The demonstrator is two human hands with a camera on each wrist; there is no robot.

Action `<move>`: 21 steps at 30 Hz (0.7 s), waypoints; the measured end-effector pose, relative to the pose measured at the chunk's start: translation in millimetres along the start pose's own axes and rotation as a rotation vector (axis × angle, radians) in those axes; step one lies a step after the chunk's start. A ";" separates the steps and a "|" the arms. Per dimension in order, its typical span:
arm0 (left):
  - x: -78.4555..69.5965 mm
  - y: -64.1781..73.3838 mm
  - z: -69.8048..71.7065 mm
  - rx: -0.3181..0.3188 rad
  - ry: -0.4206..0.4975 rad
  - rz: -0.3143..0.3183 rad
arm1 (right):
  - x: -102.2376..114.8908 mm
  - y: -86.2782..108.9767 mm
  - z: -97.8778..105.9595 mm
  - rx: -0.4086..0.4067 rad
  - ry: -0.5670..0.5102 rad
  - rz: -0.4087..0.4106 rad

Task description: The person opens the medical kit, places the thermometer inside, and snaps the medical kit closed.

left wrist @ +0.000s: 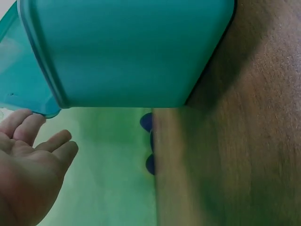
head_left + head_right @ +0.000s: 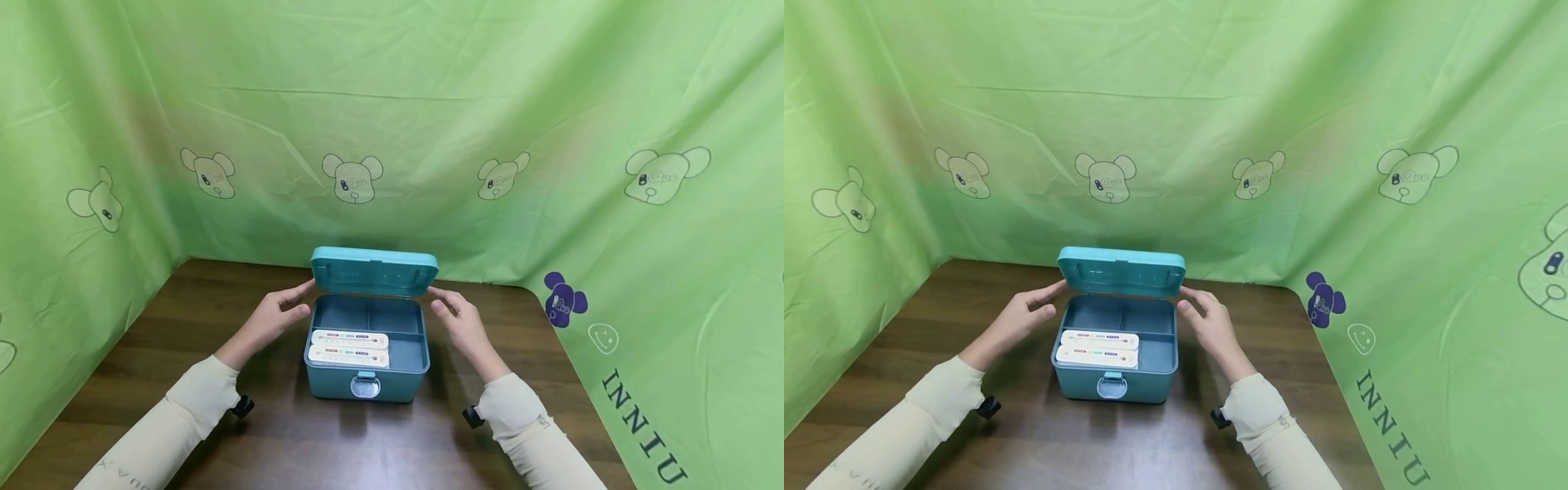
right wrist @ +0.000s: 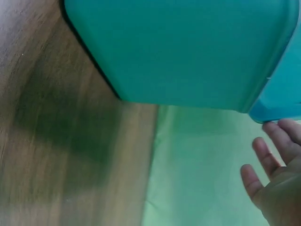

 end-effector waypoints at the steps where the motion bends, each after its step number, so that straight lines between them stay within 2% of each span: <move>1: -1.1 1.3 1.1 0.003 -0.005 -0.004 | 3.0 0.4 1.3 0.003 0.001 0.007; 5: -8.8 5.4 6.3 0.015 -0.051 -0.012 | 13.5 1.3 4.9 0.048 0.005 0.005; 10: -19.3 8.8 11.4 0.067 -0.117 0.002 | 17.4 0.3 6.4 0.134 -0.020 -0.087; 14: -23.0 8.7 10.7 0.138 -0.115 0.059 | 20.0 -1.2 4.3 0.225 -0.067 -0.127; 19: -19.9 7.5 6.5 0.195 -0.073 0.147 | 24.4 0.8 1.9 0.319 -0.089 -0.117; 21: -18.6 8.8 4.3 0.216 -0.051 0.163 | 24.0 3.2 0.6 0.343 -0.103 -0.126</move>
Point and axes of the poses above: each hand's wrist, its own y-axis away from the middle knuckle, its own z-axis out of the back of the hand, x = y × z, the point moved 9 cm from there along -y, towards the middle knuckle, and after that the axes turned 10 degrees about z, right-handed, at the moved point
